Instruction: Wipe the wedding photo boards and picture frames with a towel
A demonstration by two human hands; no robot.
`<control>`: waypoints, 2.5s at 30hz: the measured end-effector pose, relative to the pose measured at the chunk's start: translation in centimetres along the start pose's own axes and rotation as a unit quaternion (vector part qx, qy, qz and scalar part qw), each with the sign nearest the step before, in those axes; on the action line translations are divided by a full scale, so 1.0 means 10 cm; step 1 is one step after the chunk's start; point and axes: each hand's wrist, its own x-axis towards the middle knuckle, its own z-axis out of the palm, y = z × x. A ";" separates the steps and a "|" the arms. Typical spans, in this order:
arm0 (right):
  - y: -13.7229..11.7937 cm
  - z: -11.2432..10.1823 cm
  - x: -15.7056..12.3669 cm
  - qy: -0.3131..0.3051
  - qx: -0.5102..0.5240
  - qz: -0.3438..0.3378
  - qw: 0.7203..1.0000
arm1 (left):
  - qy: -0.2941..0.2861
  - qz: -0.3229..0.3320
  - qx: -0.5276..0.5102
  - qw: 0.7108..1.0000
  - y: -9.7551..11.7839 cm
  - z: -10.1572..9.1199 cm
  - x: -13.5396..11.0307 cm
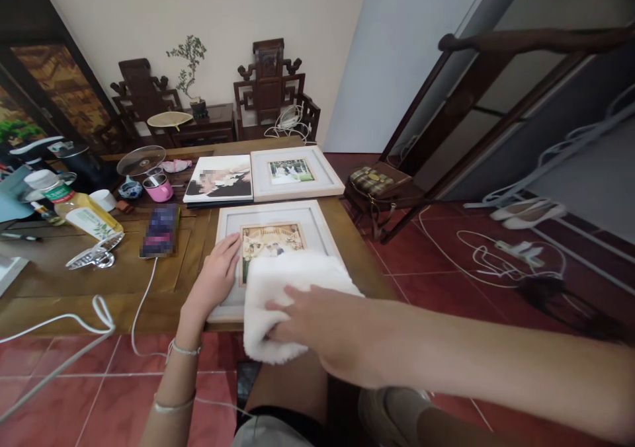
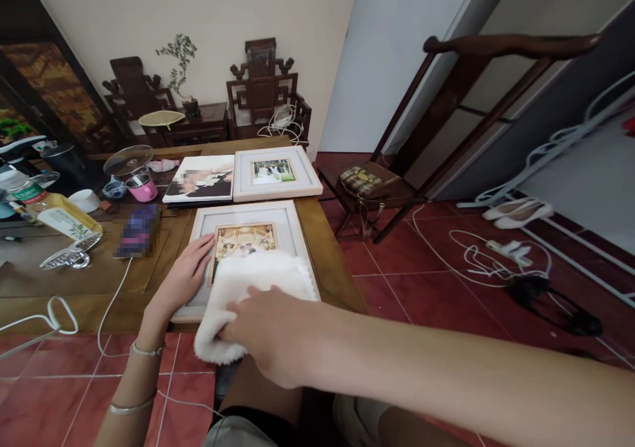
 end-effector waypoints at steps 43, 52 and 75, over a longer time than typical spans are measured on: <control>0.96 -0.02 0.75 0.132 -0.173 0.152 0.964 | 0.001 0.012 0.005 1.000 -0.03 0.02 -0.01; 0.40 -0.01 0.61 0.016 -0.116 0.098 0.988 | -0.005 0.010 0.006 1.000 0.01 -0.01 0.00; 0.83 -0.05 1.03 0.109 -0.188 0.128 0.968 | 0.037 -0.016 -0.062 0.997 0.08 -0.05 -0.01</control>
